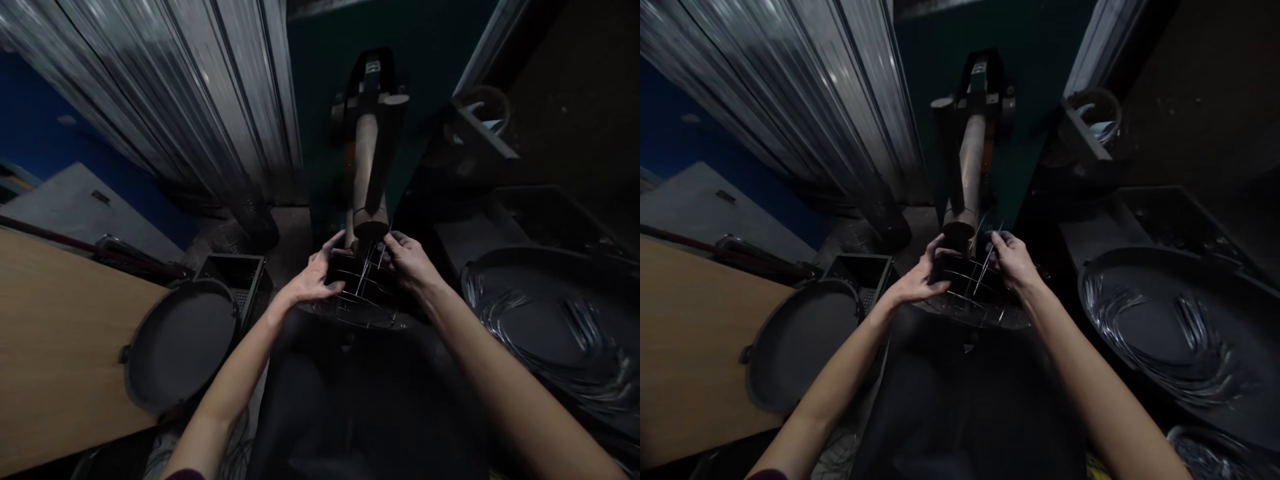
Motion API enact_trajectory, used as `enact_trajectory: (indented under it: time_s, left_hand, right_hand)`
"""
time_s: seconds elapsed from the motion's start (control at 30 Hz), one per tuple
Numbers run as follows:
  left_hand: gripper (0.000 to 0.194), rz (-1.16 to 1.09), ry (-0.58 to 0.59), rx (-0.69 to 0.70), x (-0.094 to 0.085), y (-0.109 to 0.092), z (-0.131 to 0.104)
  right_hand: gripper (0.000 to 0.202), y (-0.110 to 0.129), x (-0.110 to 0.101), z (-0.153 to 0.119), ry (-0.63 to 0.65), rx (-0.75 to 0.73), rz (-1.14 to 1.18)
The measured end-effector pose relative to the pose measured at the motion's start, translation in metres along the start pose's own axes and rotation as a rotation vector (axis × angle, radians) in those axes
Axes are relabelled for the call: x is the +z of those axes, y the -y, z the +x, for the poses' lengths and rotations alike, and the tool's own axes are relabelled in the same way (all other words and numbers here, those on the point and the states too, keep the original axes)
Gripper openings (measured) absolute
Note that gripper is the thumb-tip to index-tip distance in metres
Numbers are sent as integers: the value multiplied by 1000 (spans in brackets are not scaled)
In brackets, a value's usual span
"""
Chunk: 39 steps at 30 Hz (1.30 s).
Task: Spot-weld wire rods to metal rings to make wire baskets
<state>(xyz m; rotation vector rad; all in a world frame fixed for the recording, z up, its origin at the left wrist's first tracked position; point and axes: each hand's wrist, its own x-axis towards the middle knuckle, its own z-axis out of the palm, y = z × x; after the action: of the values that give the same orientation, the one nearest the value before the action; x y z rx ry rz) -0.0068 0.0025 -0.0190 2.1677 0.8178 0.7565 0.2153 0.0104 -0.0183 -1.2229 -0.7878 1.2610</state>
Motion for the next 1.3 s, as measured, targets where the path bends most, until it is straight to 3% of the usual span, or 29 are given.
enact_trajectory:
  time_s: [0.13,0.3,0.47,0.77,1.17,1.3]
  left_hand:
    - [115,23,-77,50,17,17,-3]
    - [86,-40,-355,92,36,29,-9]
    - [88,-140,-509,154,41,33,-6]
    - [92,-189,-516,98,39,44,-2]
    - [92,-187,-460,72,30,45,3]
    - [95,-138,-415,135,23,53,7]
  right_hand:
    - [38,-5,4,-3,-21,27,-12]
    - [42,-6,10,-6,18,-28,-6]
    - [44,-6,18,0,67,-127,-29]
    - [33,-3,28,9,-29,-162,-242]
    - [37,-7,32,17,-10,-131,-103]
    - [34,2,29,24,18,-106,-77]
